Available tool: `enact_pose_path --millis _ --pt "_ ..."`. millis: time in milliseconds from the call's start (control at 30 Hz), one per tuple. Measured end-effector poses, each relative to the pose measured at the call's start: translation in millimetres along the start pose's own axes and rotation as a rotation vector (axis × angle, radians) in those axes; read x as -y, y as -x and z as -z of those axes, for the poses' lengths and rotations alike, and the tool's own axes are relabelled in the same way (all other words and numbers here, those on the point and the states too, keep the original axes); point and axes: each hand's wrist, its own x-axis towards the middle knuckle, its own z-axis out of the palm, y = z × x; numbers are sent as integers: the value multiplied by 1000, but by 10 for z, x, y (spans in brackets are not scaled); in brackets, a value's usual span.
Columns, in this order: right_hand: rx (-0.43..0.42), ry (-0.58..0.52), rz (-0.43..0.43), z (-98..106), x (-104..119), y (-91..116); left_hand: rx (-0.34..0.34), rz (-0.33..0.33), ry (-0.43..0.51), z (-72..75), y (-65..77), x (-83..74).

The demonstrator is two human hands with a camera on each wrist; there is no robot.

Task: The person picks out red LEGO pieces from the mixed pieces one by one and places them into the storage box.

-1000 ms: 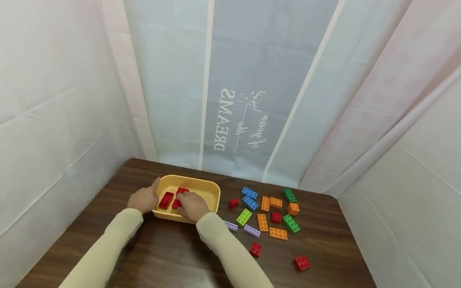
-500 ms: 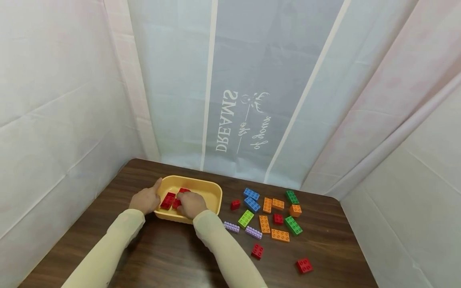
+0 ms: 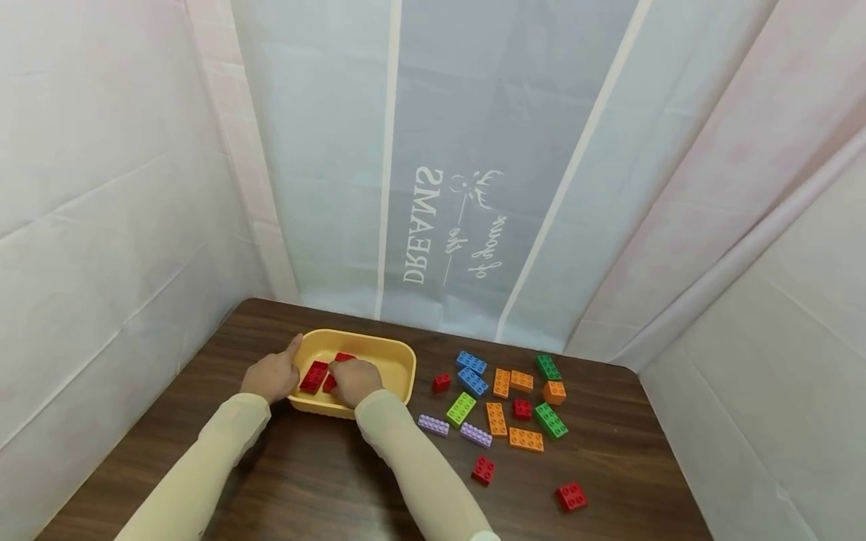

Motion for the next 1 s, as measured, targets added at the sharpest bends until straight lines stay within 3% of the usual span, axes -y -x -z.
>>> enact_pose_path --millis 167,367,567,800,1000 --pt "-28 -18 -12 42 -47 70 -1 -11 0 -15 -6 -31" --pt "-147 -15 7 153 -117 184 4 -8 2 0 0 -35" --pt "-201 -74 5 341 -333 395 30 12 9 -5 14 -39" --pt "-214 -142 -96 438 -711 785 46 16 9 25 44 -28" --pt "-276 -211 -158 430 -1140 1300 52 8 16 21 64 -22"
